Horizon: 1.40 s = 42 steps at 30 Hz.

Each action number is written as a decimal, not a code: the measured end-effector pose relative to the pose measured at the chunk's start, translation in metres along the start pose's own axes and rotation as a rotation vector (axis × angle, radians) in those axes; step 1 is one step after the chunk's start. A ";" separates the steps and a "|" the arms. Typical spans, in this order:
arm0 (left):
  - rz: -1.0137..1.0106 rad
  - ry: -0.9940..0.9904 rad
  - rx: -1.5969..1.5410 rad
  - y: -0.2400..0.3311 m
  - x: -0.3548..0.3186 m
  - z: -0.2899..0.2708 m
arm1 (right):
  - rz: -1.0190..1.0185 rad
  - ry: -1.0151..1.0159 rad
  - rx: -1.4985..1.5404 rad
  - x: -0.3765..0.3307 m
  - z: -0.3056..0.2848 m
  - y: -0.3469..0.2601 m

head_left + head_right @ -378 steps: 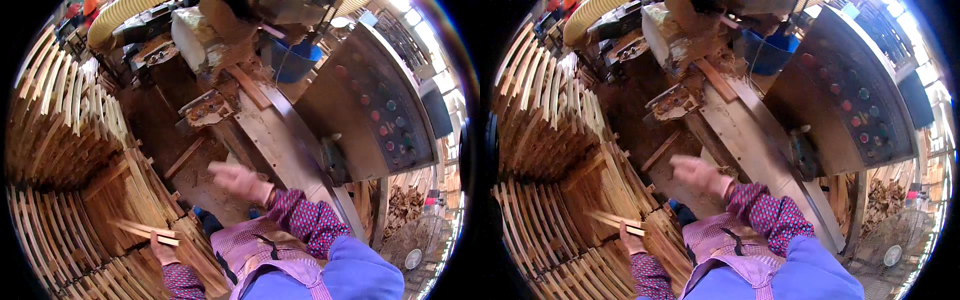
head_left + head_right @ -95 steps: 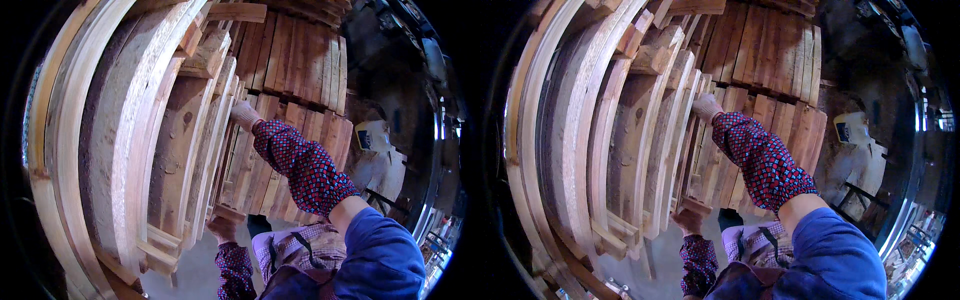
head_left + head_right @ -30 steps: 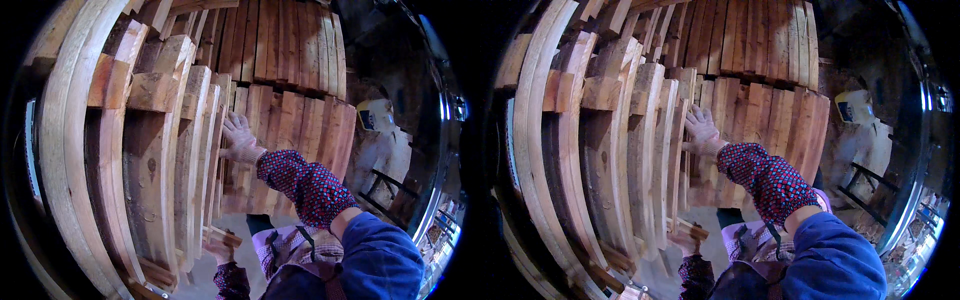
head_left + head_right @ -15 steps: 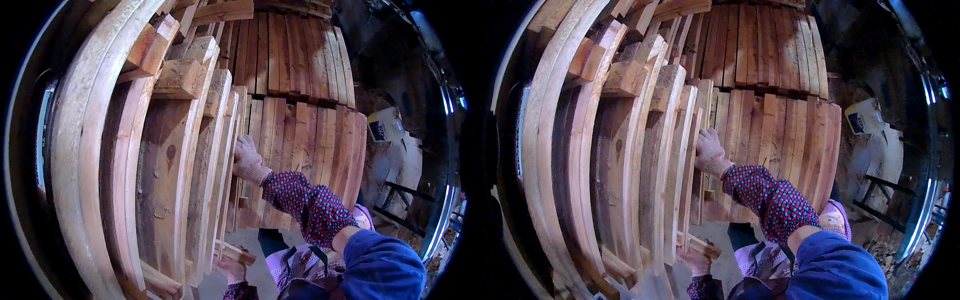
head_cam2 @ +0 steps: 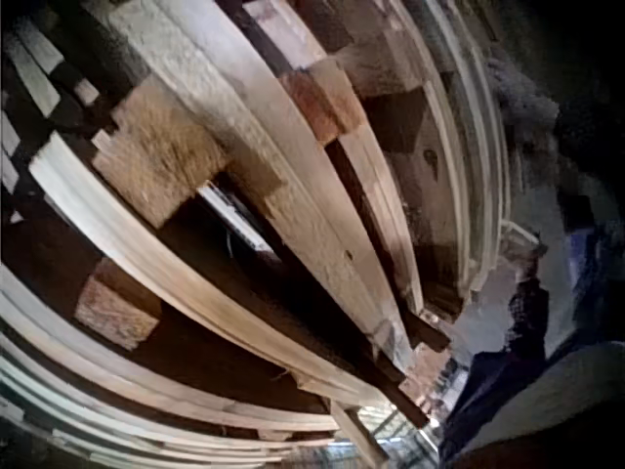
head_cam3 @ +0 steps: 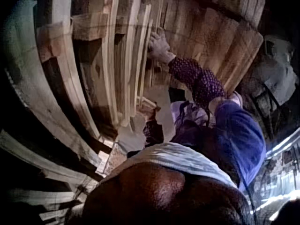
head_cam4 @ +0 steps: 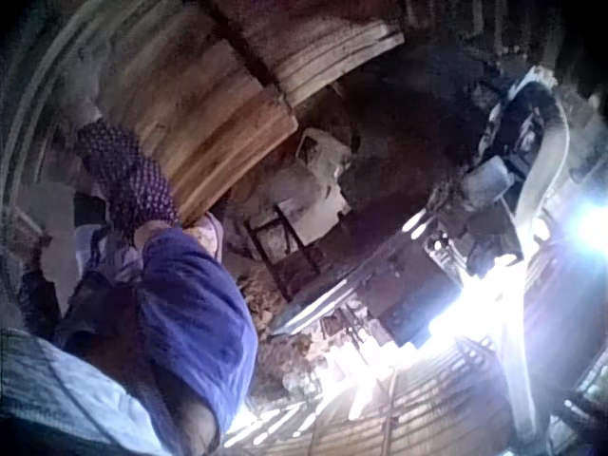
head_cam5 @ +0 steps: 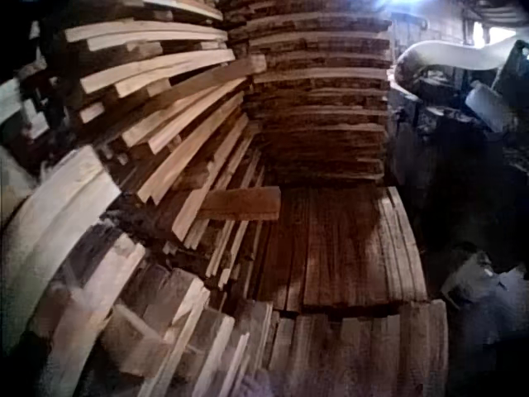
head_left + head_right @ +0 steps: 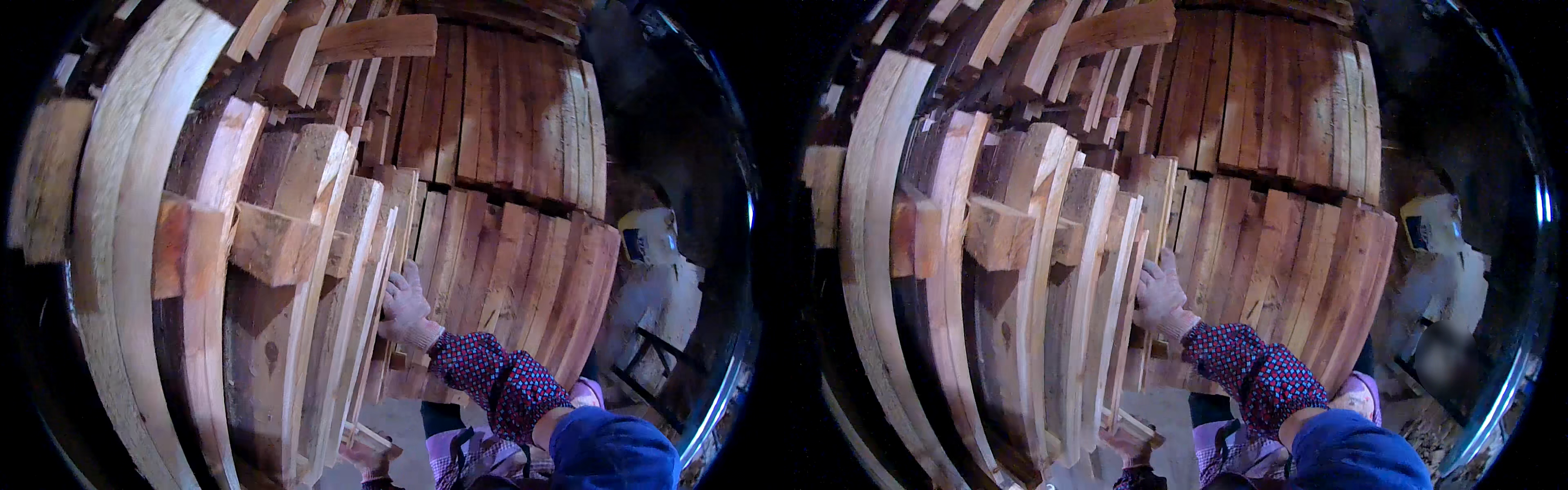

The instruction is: The person picks up wood slats one at a time from a stack, passes them through a woodworking machine, and then organizes the processed slats into a different stack.

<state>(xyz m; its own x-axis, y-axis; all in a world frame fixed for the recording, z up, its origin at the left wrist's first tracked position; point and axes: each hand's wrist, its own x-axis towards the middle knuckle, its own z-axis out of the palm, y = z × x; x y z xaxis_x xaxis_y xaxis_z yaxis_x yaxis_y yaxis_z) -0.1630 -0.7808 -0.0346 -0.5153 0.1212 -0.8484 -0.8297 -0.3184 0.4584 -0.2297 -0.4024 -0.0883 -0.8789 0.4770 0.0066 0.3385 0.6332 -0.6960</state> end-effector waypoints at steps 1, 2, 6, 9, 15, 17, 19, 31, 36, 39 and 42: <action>0.012 -0.002 -0.013 -0.004 0.003 -0.005 | -0.001 -0.043 -0.016 0.004 -0.008 0.000; 0.040 0.003 0.001 -0.009 0.005 0.002 | -0.002 -0.086 -0.033 0.008 -0.016 -0.001; 0.267 0.096 0.258 -0.054 -0.009 0.074 | -0.068 -0.054 -0.079 0.025 -0.022 0.033; 0.300 0.078 0.324 -0.075 -0.021 0.098 | -0.095 -0.094 -0.192 0.031 -0.027 0.059; 0.301 0.026 0.391 -0.078 -0.028 0.107 | -0.007 -0.033 -0.005 0.026 -0.030 0.048; 0.299 0.009 0.425 -0.069 -0.021 0.106 | 0.002 0.092 -0.032 0.023 -0.022 0.044; 0.308 0.002 0.455 -0.062 -0.016 0.101 | -0.045 0.196 -0.009 0.021 -0.012 0.047; 0.342 0.023 0.616 -0.039 -0.013 0.069 | -0.002 0.230 0.097 -0.017 0.007 0.012; 0.419 -0.085 0.881 -0.025 -0.014 0.022 | -0.004 0.021 0.084 -0.016 -0.018 0.017; 0.470 -0.055 0.934 -0.029 -0.019 0.040 | 0.020 -0.074 0.110 -0.017 -0.036 0.014; 0.779 -0.016 1.200 -0.034 -0.020 0.038 | 0.000 -0.094 0.153 -0.013 -0.042 0.012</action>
<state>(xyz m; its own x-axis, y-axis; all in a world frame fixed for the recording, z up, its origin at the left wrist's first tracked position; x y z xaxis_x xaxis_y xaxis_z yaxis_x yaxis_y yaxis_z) -0.1323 -0.7365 -0.0234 -0.9111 0.3013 -0.2814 -0.0108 0.6649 0.7469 -0.2004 -0.3754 -0.0668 -0.9089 0.4133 -0.0551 0.2892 0.5297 -0.7974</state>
